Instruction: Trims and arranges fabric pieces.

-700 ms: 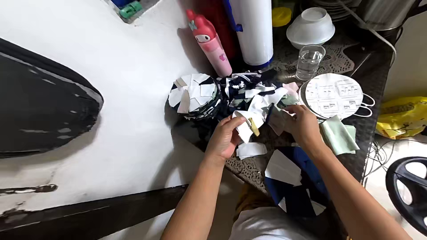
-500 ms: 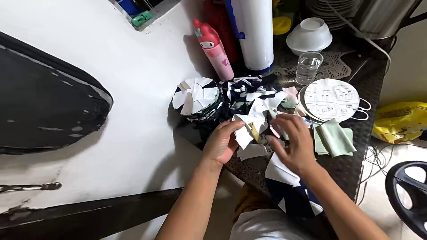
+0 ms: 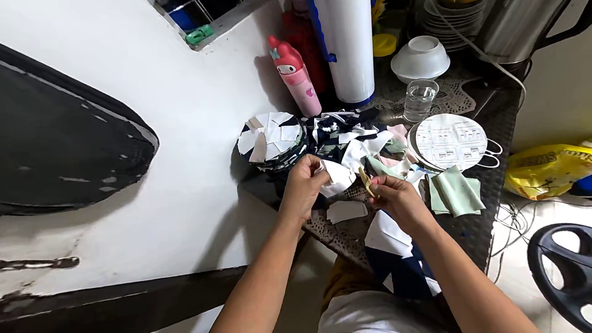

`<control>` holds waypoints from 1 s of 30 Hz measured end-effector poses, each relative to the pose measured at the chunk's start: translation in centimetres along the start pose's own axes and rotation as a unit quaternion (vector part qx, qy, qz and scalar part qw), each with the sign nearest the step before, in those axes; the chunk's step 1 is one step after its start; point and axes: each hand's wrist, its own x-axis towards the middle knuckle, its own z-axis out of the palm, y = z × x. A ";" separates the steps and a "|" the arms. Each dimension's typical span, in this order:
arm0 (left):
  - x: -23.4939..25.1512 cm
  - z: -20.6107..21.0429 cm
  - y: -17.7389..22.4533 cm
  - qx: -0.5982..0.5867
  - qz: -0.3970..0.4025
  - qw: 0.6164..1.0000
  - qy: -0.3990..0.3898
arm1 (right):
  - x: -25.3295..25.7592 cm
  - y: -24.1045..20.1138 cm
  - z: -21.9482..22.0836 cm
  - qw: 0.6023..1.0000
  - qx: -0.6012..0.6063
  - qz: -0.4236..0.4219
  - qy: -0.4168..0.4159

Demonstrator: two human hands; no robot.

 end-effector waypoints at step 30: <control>-2.2 -0.8 2.1 0.057 -0.052 0.973 -0.216 | -2.7 0.3 1.4 0.997 -0.006 -0.014 -0.081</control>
